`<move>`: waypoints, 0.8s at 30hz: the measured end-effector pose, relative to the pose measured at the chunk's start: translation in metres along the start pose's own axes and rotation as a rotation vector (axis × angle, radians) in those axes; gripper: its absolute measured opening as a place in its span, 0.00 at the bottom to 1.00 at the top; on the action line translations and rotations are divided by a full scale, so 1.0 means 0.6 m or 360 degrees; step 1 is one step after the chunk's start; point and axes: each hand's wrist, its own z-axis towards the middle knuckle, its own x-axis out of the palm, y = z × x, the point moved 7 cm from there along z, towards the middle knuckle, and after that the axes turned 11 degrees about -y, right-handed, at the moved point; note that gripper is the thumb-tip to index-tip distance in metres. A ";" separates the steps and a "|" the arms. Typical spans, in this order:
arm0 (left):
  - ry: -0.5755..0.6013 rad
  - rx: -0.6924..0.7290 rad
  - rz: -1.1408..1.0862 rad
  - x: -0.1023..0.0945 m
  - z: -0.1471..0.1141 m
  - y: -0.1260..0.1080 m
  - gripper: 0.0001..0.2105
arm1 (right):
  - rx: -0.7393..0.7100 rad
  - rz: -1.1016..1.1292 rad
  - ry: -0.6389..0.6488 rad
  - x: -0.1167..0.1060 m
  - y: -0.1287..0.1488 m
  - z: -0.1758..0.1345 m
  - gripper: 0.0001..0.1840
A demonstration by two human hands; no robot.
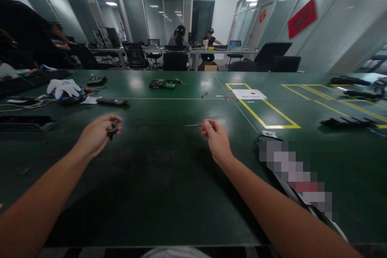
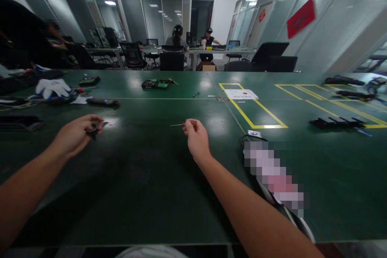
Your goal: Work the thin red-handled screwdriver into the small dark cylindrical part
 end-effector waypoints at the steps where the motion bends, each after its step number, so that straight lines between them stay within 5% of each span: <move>1: 0.0059 0.0046 0.0017 0.020 -0.007 -0.008 0.14 | -0.0034 -0.0013 0.0036 0.004 0.008 -0.006 0.14; 7: 0.0440 0.0500 0.0445 0.144 -0.074 -0.054 0.20 | -0.0129 -0.0043 0.0277 0.024 0.044 -0.040 0.13; 12: 0.0680 0.0796 0.0667 0.220 -0.141 -0.033 0.22 | -0.0004 0.0178 0.0266 0.024 0.046 -0.051 0.13; 17: 0.0777 0.0642 0.0715 0.241 -0.169 0.012 0.15 | -0.0028 0.0173 0.0270 0.026 0.044 -0.051 0.13; 24: 0.0799 0.0606 0.0518 0.236 -0.171 0.021 0.15 | -0.0186 -0.0046 0.0351 0.031 0.045 -0.056 0.12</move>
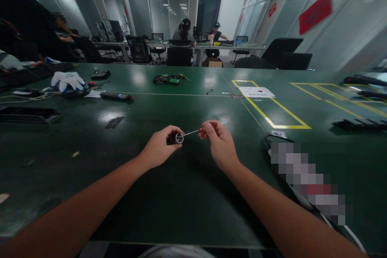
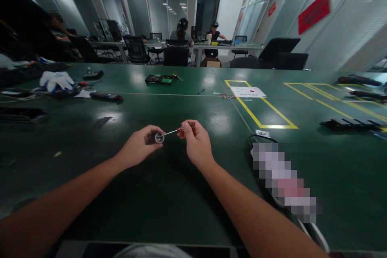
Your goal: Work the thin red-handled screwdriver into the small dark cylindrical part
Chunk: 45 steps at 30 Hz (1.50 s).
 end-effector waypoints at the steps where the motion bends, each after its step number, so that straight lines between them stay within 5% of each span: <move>1: -0.0004 -0.0011 -0.0033 0.000 0.000 0.002 0.15 | -0.0020 -0.0039 0.0000 -0.001 0.001 0.000 0.12; 21: -0.0115 -0.0042 -0.0332 -0.001 0.006 0.017 0.19 | -0.0069 -0.0181 -0.0039 -0.005 0.011 0.001 0.11; 29: -0.0154 0.0077 -0.0075 -0.008 0.009 0.021 0.19 | -0.0037 0.0030 0.0191 0.012 0.010 -0.009 0.11; 33: -0.0157 0.0217 0.0004 -0.011 0.007 0.001 0.18 | -0.0091 -0.0121 0.0127 0.006 0.018 -0.011 0.18; 45: -0.0240 0.0143 0.0072 -0.012 0.012 0.011 0.21 | 0.0133 -0.0034 -0.0104 -0.004 -0.031 0.003 0.17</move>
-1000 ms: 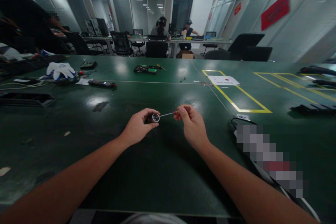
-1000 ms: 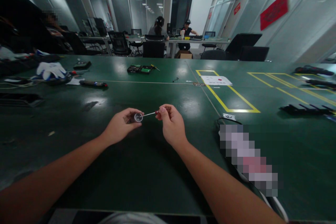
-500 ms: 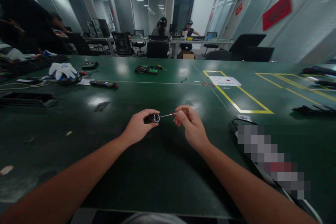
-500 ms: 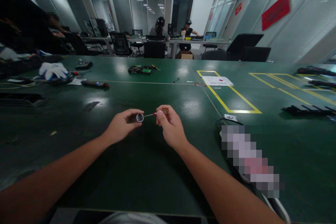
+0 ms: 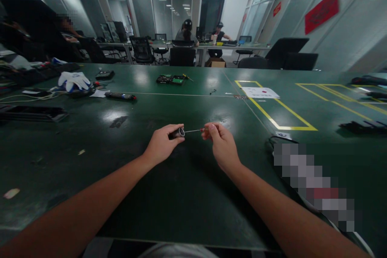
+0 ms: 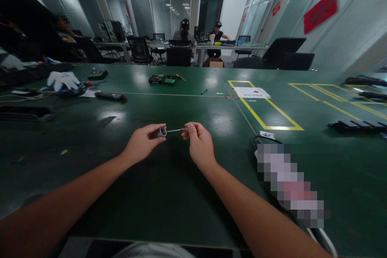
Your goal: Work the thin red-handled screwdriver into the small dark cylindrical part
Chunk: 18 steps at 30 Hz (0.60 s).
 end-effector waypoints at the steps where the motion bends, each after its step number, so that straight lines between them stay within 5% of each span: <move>1: 0.0007 0.0051 0.0017 0.001 0.001 -0.006 0.21 | 0.0085 0.0058 -0.0013 -0.002 -0.010 0.004 0.17; 4: 0.0075 0.0210 0.0093 0.006 0.003 -0.023 0.21 | 0.0462 0.0281 0.0031 -0.005 -0.046 0.017 0.16; 7: 0.0147 0.0230 0.0184 0.012 0.006 -0.017 0.21 | 0.0594 0.0387 -0.0104 -0.021 -0.064 0.032 0.14; 18: 0.0267 0.0026 0.0178 0.025 -0.001 0.021 0.26 | 0.0130 -0.0023 -0.0082 -0.023 -0.032 0.036 0.18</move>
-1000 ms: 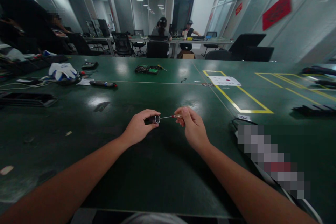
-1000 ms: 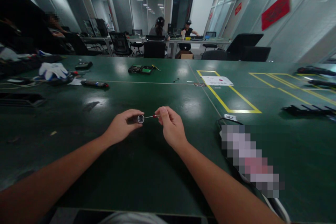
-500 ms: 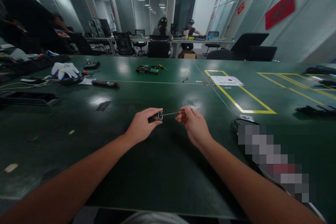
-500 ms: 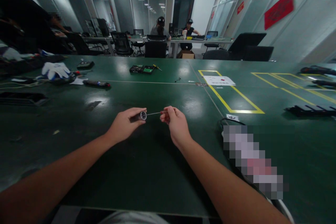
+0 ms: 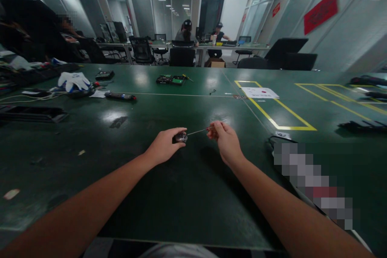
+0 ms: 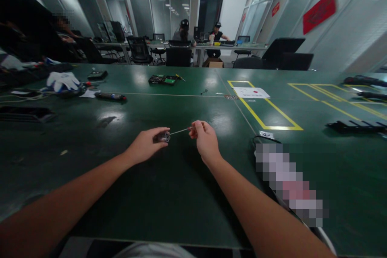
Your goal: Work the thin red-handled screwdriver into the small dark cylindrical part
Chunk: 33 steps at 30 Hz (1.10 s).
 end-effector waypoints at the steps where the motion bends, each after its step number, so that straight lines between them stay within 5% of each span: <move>1: 0.0007 -0.0020 -0.0022 0.002 -0.001 0.001 0.27 | -0.0057 -0.0057 0.0021 0.002 0.007 -0.003 0.18; 10: 0.0026 -0.0042 -0.0048 0.007 -0.004 0.004 0.24 | -0.0478 -0.0711 0.0003 -0.002 0.062 -0.019 0.17; 20: -0.0074 0.0031 0.0119 -0.020 0.004 -0.012 0.21 | -0.0463 -0.0726 -0.0083 -0.016 0.059 -0.009 0.19; 25: 0.0154 0.0092 0.0245 -0.019 -0.010 -0.037 0.19 | -0.0450 -0.0645 -0.0103 -0.019 0.058 -0.007 0.19; 30: 0.0485 0.0143 0.0424 0.013 -0.028 -0.058 0.21 | -0.0431 -0.0629 -0.0083 -0.017 0.059 -0.009 0.18; 33: 0.0516 0.0227 0.0558 0.034 -0.024 -0.060 0.22 | -0.0433 -0.0619 -0.0076 -0.016 0.060 -0.011 0.18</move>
